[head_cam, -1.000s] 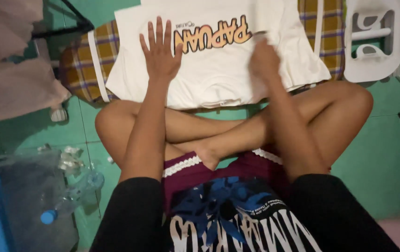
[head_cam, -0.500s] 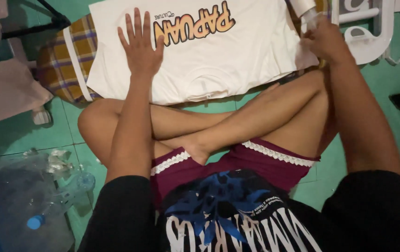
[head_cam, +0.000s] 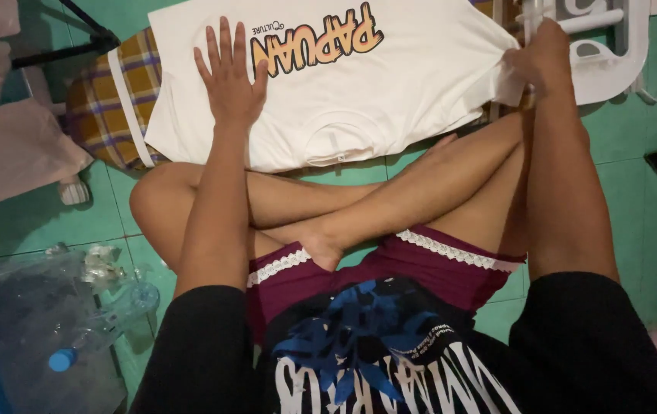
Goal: Using a lint roller to clean t-shirts and then folding them.
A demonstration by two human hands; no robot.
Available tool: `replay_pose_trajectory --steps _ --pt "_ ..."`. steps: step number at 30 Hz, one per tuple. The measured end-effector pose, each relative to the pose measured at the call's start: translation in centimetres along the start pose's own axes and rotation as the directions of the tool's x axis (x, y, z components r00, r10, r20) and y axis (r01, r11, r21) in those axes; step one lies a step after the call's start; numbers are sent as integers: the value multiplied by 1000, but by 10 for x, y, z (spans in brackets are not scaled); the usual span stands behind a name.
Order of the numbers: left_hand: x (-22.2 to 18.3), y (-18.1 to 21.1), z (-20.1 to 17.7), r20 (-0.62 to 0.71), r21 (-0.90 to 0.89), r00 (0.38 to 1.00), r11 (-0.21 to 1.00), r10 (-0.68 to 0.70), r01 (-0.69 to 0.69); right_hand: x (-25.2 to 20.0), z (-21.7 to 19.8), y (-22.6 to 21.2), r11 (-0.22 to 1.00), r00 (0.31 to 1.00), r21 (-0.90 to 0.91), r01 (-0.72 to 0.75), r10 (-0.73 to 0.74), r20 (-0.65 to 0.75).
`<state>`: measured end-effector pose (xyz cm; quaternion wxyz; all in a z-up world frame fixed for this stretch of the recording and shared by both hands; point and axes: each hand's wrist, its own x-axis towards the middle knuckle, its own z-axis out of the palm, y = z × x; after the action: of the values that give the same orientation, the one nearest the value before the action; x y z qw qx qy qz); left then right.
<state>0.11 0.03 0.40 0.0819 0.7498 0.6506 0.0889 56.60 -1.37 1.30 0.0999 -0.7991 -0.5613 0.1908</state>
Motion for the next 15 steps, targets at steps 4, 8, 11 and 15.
replay_pose_trajectory --steps 4,8,11,15 --pt "-1 -1 0 -15 -7 1000 1000 10 -10 -7 -4 -3 988 990 87 131 -127 -54" --pt "0 1 -4 18 -50 1000 999 -10 11 12 10 31 994 999 -111 16 -21 -47" --pt "0 1 -3 14 -56 1000 998 -8 9 19 13 46 987 992 -160 1 -21 -124" --pt "-1 3 -6 31 -64 999 998 -12 14 17 9 57 993 945 -47 113 -122 -302"
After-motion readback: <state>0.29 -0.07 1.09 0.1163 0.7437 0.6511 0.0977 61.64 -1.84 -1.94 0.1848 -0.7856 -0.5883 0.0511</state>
